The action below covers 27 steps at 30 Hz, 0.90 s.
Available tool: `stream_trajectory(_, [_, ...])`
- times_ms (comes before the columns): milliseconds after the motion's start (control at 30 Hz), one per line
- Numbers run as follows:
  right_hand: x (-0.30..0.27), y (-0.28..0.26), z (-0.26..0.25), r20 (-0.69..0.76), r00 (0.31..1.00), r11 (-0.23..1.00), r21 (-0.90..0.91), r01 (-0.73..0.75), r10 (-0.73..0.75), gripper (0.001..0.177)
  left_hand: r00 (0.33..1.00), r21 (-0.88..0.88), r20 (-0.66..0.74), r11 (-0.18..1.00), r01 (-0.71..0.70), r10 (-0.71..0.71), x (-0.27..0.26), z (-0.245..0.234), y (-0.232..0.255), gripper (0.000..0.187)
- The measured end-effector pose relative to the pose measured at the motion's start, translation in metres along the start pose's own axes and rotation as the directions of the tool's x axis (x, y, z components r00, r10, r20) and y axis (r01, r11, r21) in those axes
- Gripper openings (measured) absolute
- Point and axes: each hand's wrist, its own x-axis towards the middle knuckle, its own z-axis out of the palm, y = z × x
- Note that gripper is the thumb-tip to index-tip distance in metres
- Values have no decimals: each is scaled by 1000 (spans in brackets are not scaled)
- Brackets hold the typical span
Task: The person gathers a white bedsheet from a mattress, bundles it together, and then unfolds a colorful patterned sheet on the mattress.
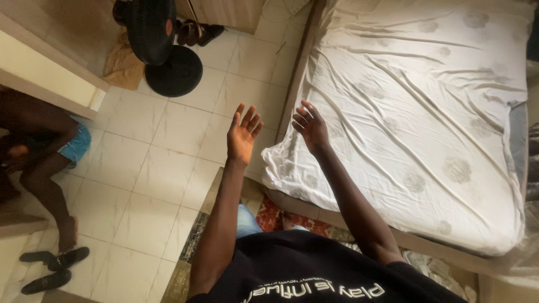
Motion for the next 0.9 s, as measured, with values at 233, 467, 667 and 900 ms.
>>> stream_trajectory(233, [102, 34, 38, -123, 992, 999, 39, 7, -2, 49, 999, -10, 26, 999, 37, -37, 110, -24, 49, 55])
stream_trajectory(467, [191, 63, 99, -217, 975, 987, 136, 80, -49, 50, 982, 153, 40, 972, 179, -187, 213, -32, 127, 58])
stream_trajectory(667, [257, 57, 126, -255, 959, 979, 124, 160, -124, 51, 974, 158, 40, 964, 213, -221, 301, -40, 167, 58])
stream_trajectory(900, [339, 21, 108, -303, 932, 961, 126, 246, -199, 50, 958, 146, 139, 962, 230, -250, 416, -32, 165, 57])
